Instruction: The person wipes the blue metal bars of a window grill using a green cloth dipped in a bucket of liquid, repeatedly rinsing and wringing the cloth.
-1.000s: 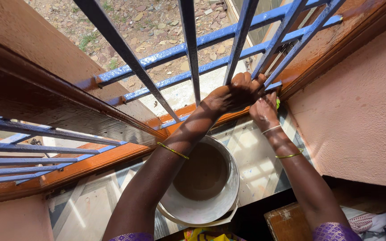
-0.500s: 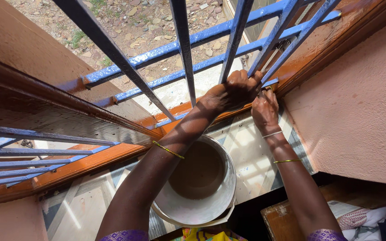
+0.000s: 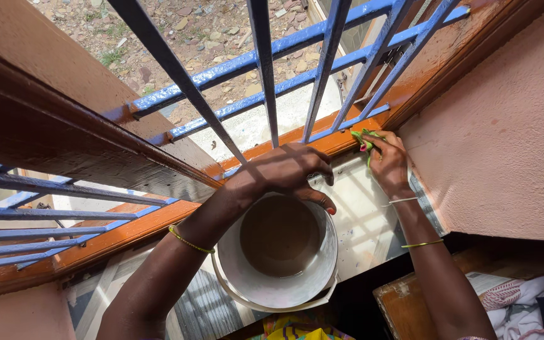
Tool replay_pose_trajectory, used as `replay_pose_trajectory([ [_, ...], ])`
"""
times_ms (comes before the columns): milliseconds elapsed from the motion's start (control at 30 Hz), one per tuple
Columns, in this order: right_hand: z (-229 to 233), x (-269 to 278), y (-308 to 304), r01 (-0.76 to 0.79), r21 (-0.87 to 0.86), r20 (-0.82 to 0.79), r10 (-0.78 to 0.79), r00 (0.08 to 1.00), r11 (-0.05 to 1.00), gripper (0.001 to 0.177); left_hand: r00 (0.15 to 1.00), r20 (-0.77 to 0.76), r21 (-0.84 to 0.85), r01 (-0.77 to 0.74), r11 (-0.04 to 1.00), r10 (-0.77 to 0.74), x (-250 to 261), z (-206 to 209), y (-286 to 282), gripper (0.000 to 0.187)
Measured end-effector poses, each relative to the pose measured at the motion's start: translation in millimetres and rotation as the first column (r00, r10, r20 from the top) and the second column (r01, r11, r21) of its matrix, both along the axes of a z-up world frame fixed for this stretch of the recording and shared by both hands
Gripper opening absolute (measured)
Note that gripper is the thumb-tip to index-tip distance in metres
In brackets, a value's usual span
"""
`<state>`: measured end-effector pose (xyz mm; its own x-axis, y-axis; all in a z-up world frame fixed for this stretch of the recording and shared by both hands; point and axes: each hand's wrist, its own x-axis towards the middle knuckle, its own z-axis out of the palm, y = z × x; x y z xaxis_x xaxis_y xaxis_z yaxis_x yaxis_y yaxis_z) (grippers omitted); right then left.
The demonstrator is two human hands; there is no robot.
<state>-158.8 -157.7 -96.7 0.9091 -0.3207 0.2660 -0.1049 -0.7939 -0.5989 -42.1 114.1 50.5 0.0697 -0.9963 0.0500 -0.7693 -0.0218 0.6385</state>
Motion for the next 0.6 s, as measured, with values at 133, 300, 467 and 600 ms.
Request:
replay_pose_trajectory([
  [133,19,-12,-15,0.026,0.250,0.113,-0.056,0.992,0.968,0.046,0.826,-0.550,0.205,-0.014,0.979,0.127,3,-34,-1,0.048],
  [300,54,-46,-24,0.054,0.551,0.176,-0.180,0.968,0.833,0.041,0.693,-0.720,-0.033,-0.071,0.997,0.026,-2,-60,3,0.031],
  [467,114,-72,-21,-0.029,0.518,0.285,-0.140,0.948,0.855,0.037,0.988,0.016,-0.097,0.152,0.984,-0.151,-5,-37,-68,0.026],
  [600,168,-91,-20,-0.074,0.499,0.347,-0.121,0.930,0.863,0.032,0.985,0.168,-0.118,-0.004,0.993,0.024,2,-44,-119,0.026],
])
